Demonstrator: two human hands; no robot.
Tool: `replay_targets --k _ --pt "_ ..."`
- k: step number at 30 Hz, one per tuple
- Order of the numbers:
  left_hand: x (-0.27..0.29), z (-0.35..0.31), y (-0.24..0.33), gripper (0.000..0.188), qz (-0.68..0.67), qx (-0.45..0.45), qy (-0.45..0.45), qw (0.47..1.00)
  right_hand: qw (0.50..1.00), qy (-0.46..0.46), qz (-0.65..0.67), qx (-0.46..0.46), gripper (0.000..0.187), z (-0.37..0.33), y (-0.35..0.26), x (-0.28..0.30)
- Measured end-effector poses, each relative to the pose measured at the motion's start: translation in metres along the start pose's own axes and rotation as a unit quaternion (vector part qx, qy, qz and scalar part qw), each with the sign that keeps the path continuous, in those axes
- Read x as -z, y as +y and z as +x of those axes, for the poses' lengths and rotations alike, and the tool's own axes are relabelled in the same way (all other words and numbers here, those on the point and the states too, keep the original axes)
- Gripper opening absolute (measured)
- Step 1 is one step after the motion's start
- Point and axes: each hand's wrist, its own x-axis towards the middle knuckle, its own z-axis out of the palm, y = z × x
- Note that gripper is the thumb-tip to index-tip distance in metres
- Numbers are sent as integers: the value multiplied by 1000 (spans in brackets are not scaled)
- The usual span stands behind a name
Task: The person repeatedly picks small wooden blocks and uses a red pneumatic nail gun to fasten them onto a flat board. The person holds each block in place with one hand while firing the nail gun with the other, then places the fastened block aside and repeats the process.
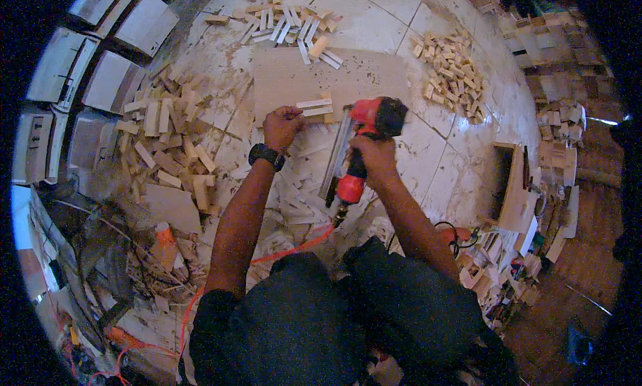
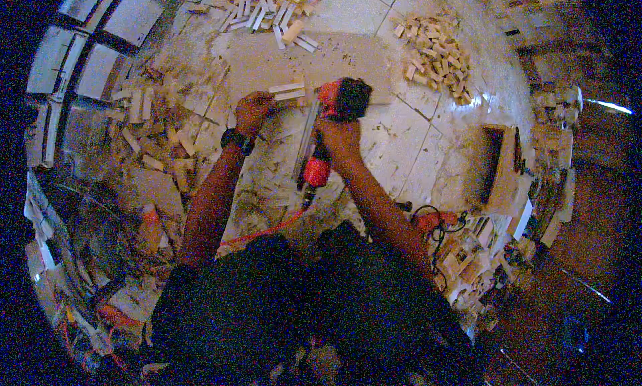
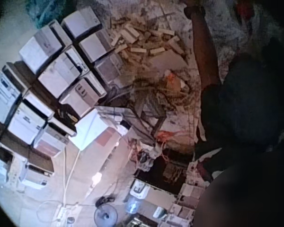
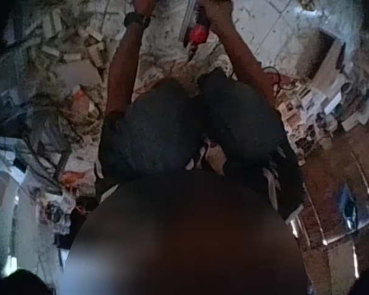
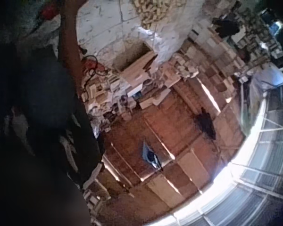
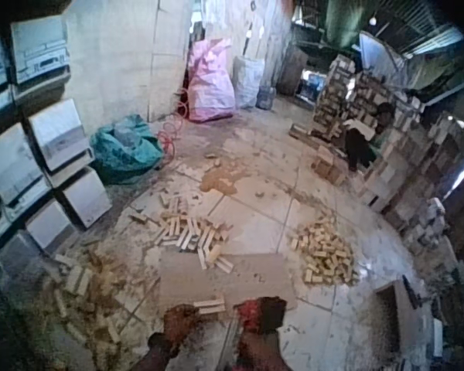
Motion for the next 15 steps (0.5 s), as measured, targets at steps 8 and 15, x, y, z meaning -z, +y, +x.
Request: replay_targets --k 8,15 --pt "9 23 31 26 -65 93 -8 994 988 145 58 -9 26 3 -8 44" --pt "38 81 134 26 388 -348 206 828 987 85 132 -20 28 -4 -10 50"
